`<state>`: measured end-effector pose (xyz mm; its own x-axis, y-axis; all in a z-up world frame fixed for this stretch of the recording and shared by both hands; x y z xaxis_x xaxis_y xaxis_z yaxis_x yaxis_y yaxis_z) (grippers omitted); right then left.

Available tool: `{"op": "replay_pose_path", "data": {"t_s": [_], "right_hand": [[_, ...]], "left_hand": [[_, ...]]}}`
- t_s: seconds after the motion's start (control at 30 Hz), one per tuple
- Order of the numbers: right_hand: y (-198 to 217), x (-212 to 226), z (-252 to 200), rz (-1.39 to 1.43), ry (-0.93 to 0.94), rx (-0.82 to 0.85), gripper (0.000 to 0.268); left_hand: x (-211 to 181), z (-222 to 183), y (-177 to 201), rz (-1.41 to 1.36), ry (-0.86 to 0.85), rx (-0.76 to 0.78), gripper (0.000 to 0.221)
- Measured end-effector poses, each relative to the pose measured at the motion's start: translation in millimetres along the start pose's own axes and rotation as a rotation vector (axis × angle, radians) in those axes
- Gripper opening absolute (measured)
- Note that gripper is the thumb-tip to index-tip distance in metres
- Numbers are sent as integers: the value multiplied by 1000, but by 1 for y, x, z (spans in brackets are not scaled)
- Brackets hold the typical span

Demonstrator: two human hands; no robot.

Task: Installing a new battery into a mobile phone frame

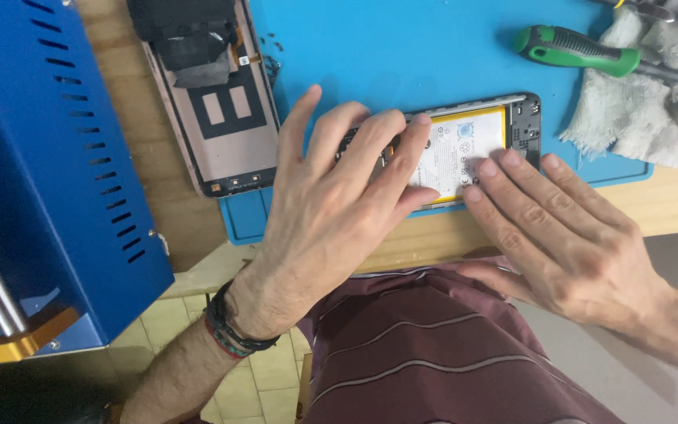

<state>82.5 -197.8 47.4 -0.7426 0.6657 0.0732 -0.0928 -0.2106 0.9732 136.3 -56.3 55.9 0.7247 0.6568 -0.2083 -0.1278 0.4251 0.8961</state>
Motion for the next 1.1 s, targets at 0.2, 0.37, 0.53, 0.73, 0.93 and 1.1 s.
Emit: {"op": "replay_pose_path", "data": {"t_s": [0.2,0.37,0.53,0.73,0.93,1.1], "right_hand": [[-11,-18,-14,14,-50,-19,60],[-8,-24,-6,36,-79,-51,45],[-4,-21,-4,-7,-62,-104,39],[6,-16,0,-13,-45,-67,41],[-5,-4,14,54,9,33,73],[-18,3,26,55,11,41,79]], "left_hand": [[5,6,-10,-27,61,123,90],[-2,13,-9,-43,90,120,77],[-2,13,-10,10,114,112,78],[-4,8,-9,-10,137,148,71],[2,1,1,5,170,75,47],[7,-5,1,-21,185,73,49]]}}
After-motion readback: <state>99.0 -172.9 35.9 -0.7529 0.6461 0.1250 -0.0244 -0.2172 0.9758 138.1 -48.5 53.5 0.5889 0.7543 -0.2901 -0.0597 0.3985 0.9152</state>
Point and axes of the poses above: each hand's wrist, its own z-axis towards the middle knuckle, its own y-axis out of the back of the hand, x = y × z, the point moved 10 cm from there along z, towards the middle knuckle, and after that the axes turned 7 degrees about -y, right-handed, at the moved point
